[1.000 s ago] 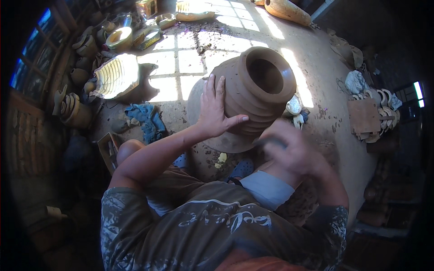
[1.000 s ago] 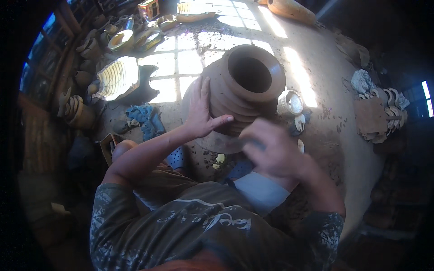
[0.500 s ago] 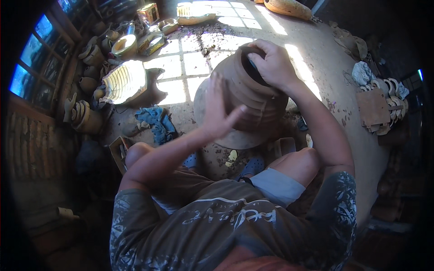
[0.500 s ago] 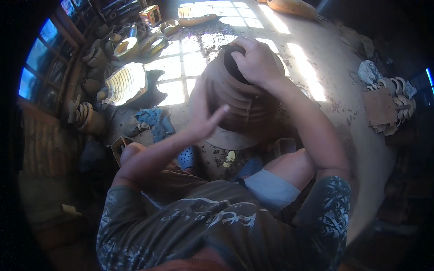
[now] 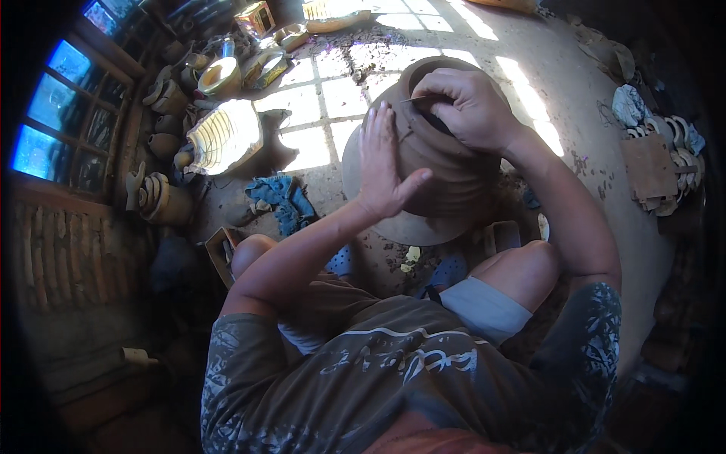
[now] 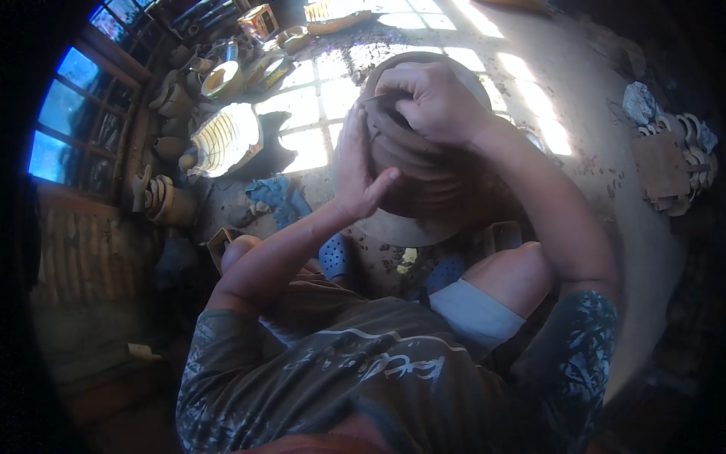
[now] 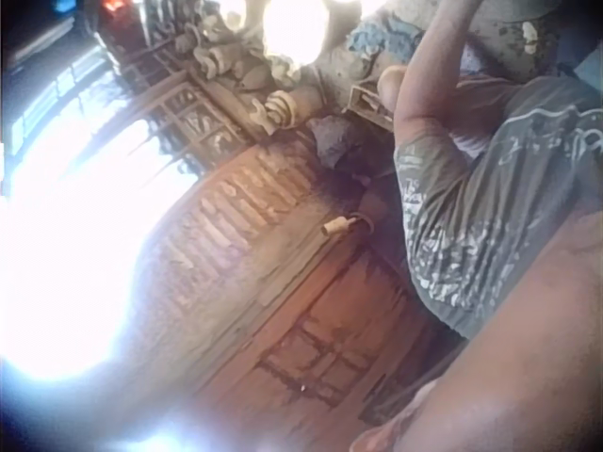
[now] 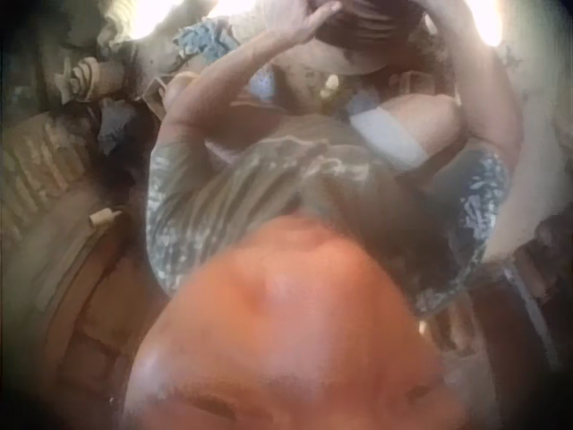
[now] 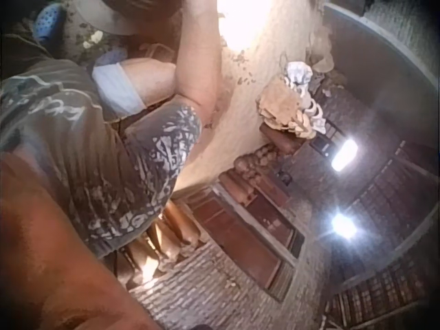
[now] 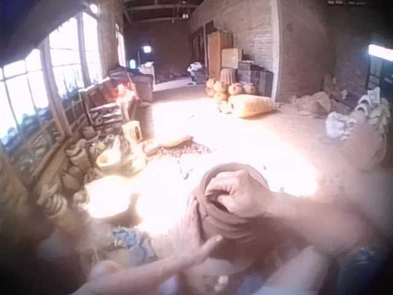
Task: The person shapes and smooths the base and body of a large clay vessel using a small blue rib tool and a metal scraper while the pottery sits on a manual wheel.
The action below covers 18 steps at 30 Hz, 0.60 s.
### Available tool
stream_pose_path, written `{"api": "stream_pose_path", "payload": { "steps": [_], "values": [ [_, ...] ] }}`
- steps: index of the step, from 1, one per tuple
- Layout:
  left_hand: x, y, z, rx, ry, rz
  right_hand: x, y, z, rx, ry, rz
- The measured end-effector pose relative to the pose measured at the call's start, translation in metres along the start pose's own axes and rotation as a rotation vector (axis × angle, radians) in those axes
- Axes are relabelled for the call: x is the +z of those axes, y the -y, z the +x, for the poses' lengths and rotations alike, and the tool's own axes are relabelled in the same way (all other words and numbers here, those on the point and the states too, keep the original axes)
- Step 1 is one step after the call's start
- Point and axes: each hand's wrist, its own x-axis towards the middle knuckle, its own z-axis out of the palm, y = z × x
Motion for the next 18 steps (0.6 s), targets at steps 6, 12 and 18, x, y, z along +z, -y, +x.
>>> {"api": "stream_pose_path", "payload": {
  "steps": [6,12,18],
  "values": [
    [-0.015,0.052,0.042,0.074,0.066,-0.181,-0.008,-0.009,0.001,-0.030,0.076,0.075],
    [-0.027,0.102,0.090,0.131,0.186,-0.188,-0.014,-0.009,0.002,-0.072,0.132,0.132],
    [-0.047,0.120,0.130,0.023,0.387,-0.029,-0.025,-0.020,-0.003,-0.028,0.223,0.234]
  ]
}}
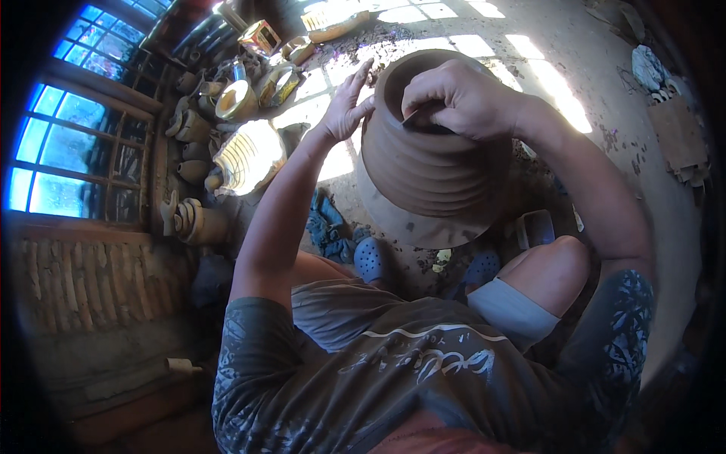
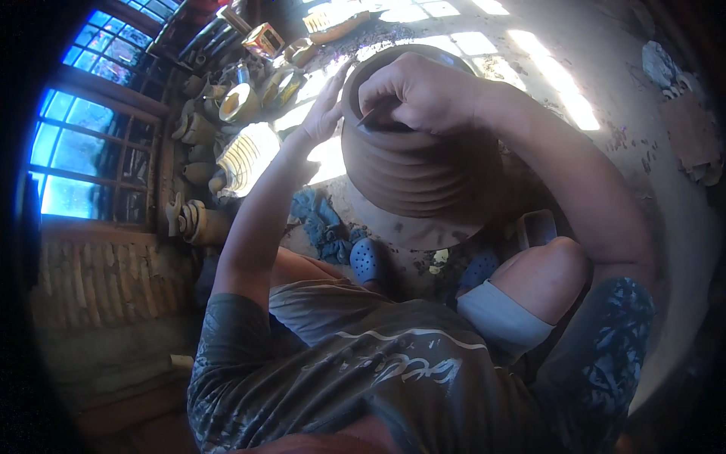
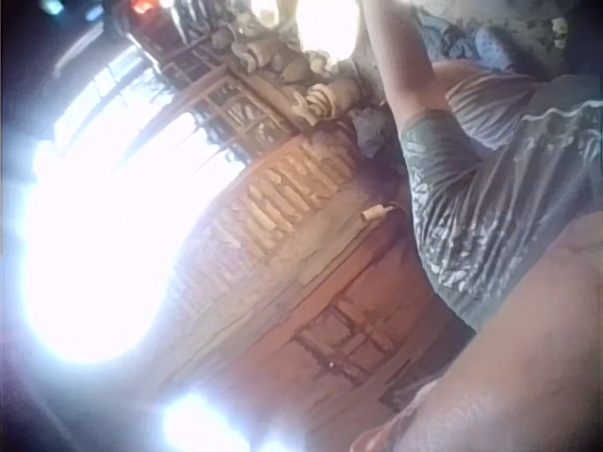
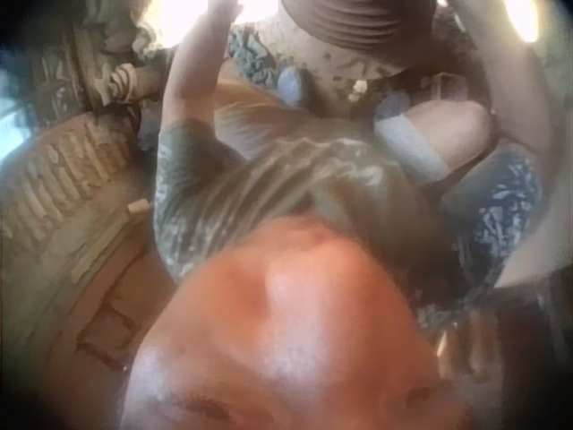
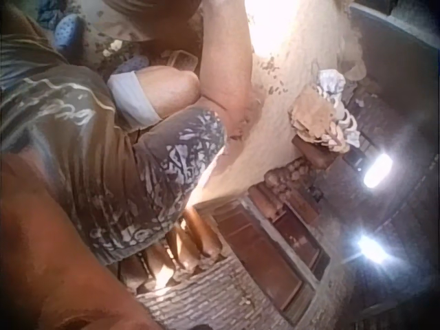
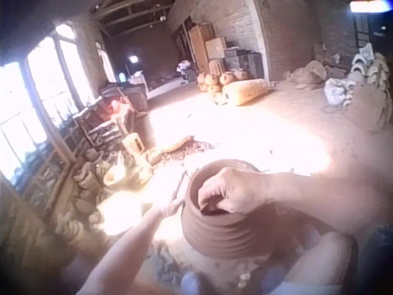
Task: The person shapes and smooths the base and body of a large clay vessel using a small blue rib tool and a metal scraper while the pottery sits on a manual wheel.
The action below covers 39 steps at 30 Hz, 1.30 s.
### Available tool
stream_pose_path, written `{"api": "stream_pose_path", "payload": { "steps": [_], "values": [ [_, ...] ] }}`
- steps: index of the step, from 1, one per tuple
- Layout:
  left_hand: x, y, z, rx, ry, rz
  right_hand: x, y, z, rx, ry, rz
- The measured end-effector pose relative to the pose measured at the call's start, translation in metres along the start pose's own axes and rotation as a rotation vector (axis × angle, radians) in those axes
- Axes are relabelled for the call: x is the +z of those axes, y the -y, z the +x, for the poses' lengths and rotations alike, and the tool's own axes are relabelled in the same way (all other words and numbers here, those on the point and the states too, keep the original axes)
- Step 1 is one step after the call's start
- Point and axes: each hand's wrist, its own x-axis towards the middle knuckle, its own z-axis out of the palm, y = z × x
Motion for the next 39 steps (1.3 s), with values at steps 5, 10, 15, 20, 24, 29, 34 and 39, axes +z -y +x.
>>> {"api": "stream_pose_path", "payload": {
  "steps": [5,10,15,20,24,29,34,39],
  "values": [
    [-0.006,-0.043,0.011,-0.295,-0.075,-0.423,-0.025,0.003,-0.021,-0.031,0.035,-0.023],
    [-0.006,-0.126,0.039,-0.400,0.064,-0.585,-0.065,0.013,-0.097,0.097,-0.487,0.198],
    [-0.014,-0.142,0.099,-0.300,0.318,0.196,-0.053,-0.002,-0.215,0.322,-0.754,0.311],
    [0.055,-0.180,0.137,0.009,0.340,0.732,0.039,-0.059,-0.343,0.903,-0.670,-0.181],
    [0.062,-0.262,0.105,0.191,0.755,0.208,0.161,-0.079,-0.442,1.123,-0.630,-0.216],
    [0.060,-0.309,0.057,0.563,0.525,0.224,0.337,-0.051,-0.514,1.424,0.011,-0.008],
    [0.049,-0.253,0.029,0.188,0.057,0.755,0.454,-0.027,-0.548,1.360,0.154,0.167],
    [0.039,-0.229,0.019,0.001,0.285,0.844,0.471,-0.029,-0.548,1.336,-0.239,0.233]
  ]
}}
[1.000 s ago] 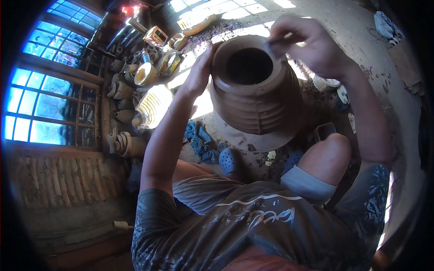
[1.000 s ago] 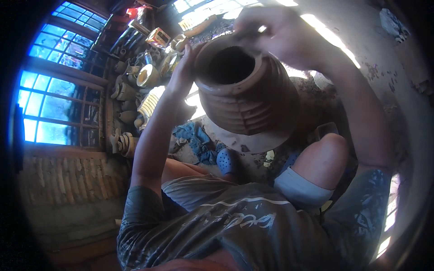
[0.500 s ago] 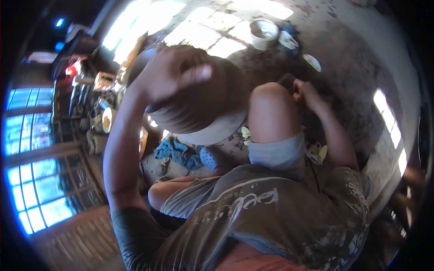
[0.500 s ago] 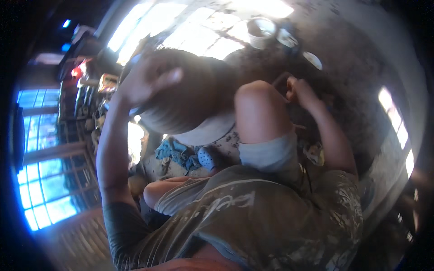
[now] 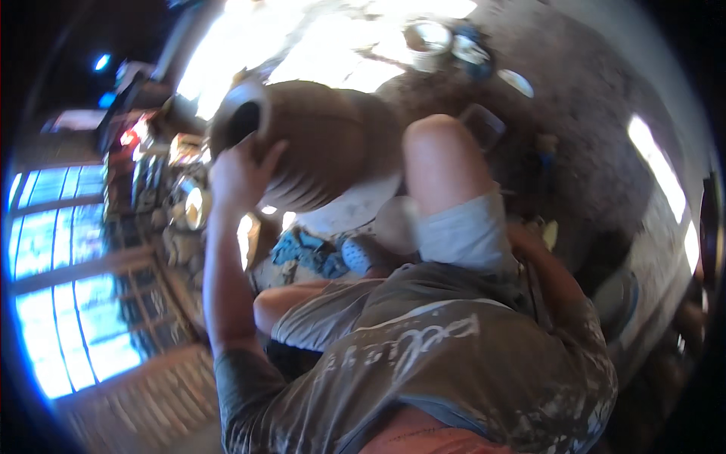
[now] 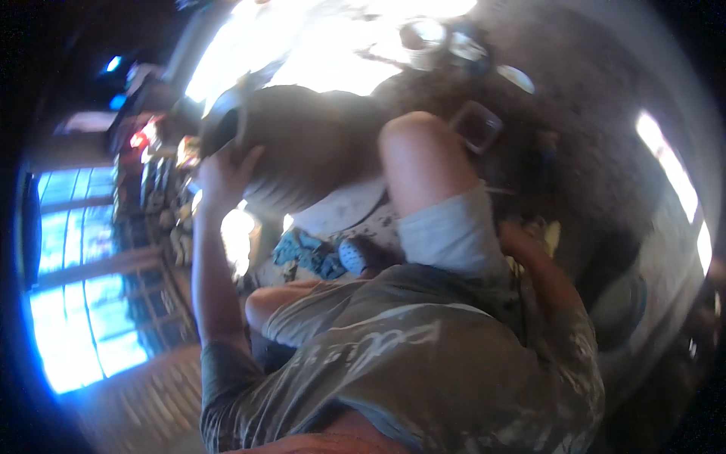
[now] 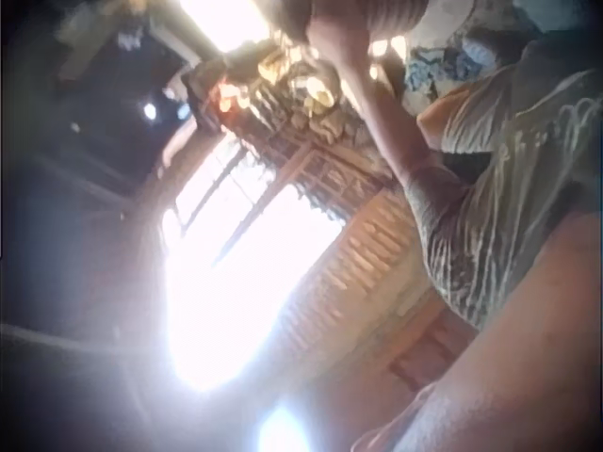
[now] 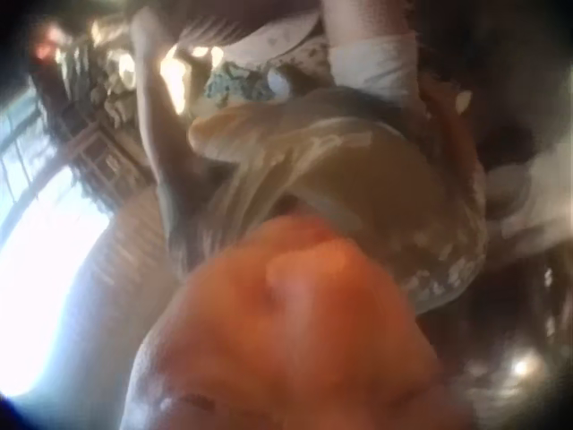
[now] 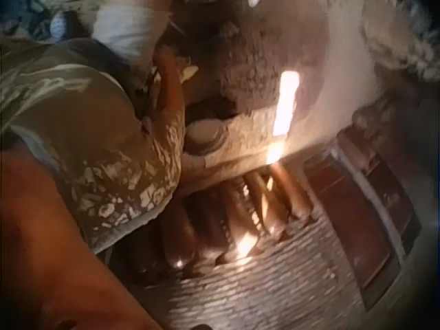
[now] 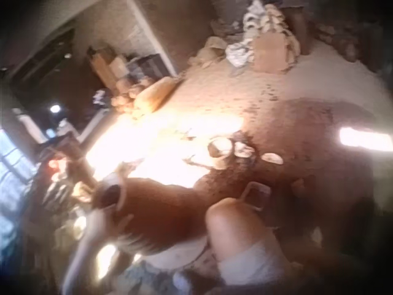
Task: The person shapes and smooths the base and body of a large clay vessel using a small blue rib tool and a metal scraper while the pottery sits on a manual wheel.
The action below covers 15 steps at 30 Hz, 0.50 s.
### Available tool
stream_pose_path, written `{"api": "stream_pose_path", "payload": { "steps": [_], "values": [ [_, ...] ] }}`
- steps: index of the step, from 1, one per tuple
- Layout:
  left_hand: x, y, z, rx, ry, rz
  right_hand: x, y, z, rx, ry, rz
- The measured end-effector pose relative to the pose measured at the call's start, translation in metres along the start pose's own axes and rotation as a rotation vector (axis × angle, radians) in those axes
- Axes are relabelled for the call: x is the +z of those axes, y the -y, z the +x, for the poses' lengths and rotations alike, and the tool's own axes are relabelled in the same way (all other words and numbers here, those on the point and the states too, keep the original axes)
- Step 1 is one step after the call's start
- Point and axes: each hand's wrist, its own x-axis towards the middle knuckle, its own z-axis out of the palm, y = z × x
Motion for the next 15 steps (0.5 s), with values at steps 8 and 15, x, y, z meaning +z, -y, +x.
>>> {"api": "stream_pose_path", "payload": {
  "steps": [8,15],
  "values": [
    [-0.012,0.027,-0.020,0.175,0.015,-0.133,-0.114,0.038,0.015,0.025,-0.239,0.088],
    [0.021,0.055,-0.034,0.287,-0.368,-0.072,-0.231,0.097,0.019,0.030,-0.685,0.206]
  ]
}}
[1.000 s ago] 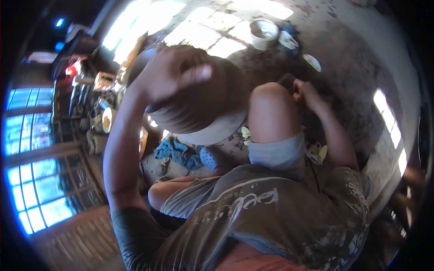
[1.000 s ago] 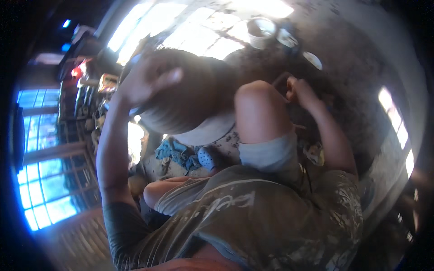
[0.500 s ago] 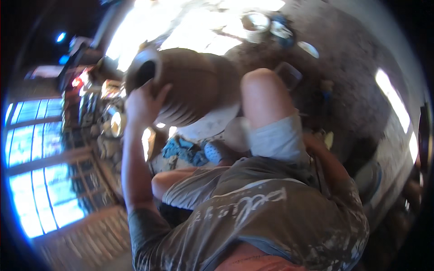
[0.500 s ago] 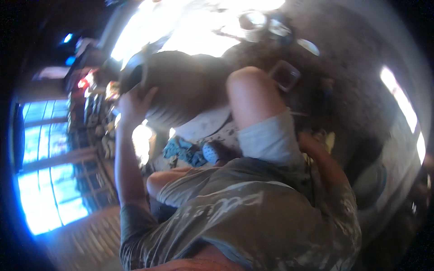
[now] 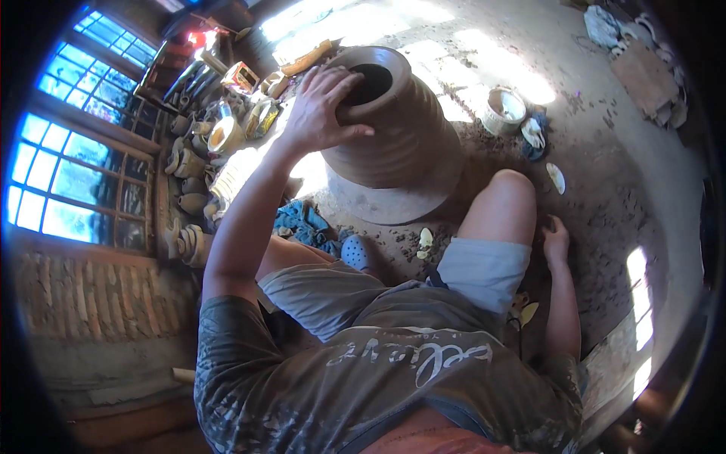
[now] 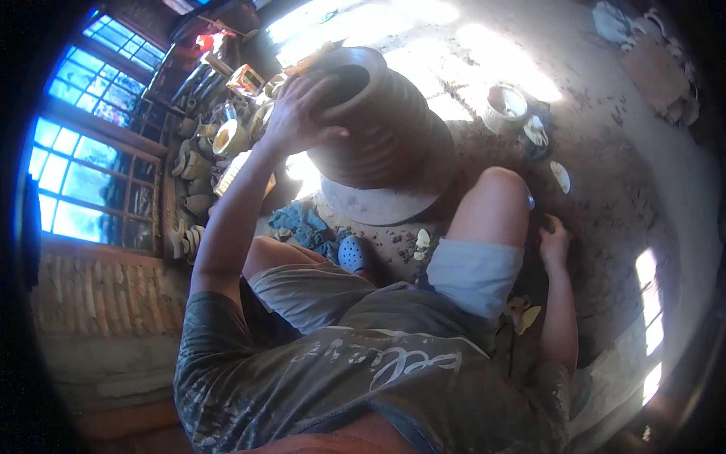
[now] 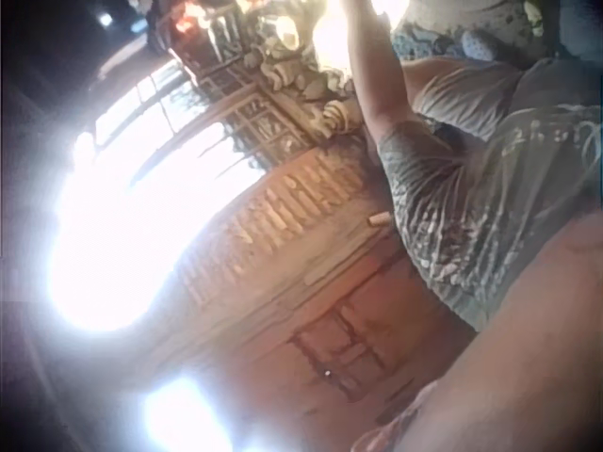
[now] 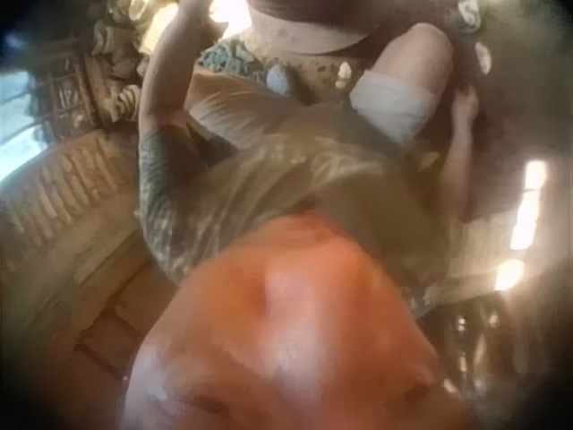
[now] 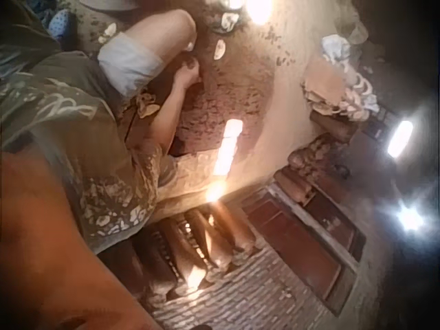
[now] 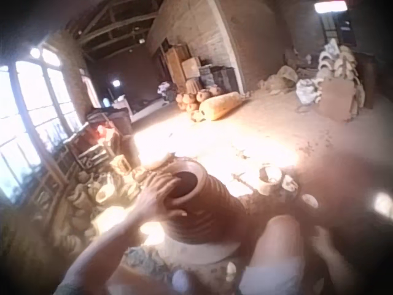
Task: The person shapes and smooths the base and body of a large clay vessel using a small blue rib tool and a metal scraper while the pottery sits on a manual wheel.
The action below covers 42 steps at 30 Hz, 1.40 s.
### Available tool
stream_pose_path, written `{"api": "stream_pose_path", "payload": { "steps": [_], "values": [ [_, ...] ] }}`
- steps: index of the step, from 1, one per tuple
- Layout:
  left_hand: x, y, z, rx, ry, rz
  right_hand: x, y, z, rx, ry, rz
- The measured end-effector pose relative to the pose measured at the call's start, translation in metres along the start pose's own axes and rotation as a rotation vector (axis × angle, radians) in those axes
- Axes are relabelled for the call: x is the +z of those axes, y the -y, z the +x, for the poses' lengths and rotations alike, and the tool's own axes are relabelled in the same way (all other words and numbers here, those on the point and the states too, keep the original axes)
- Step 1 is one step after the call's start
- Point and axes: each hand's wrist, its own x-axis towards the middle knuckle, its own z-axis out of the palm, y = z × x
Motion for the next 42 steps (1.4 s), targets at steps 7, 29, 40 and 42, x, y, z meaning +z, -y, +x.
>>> {"api": "stream_pose_path", "payload": {
  "steps": [7,29,40,42],
  "values": [
    [0.064,0.026,-0.062,-0.579,-0.383,-0.815,-0.059,0.115,0.066,-0.145,-0.195,0.601],
    [0.153,0.041,-0.085,-1.148,-0.089,-2.165,0.183,0.344,0.113,0.174,0.842,1.254],
    [0.033,0.030,-0.023,-0.938,-0.529,-1.851,0.119,0.410,0.088,-0.319,0.725,1.316],
    [-0.014,0.041,-0.005,-0.736,-0.665,-1.860,0.088,0.450,0.084,-0.429,0.641,1.391]
  ]
}}
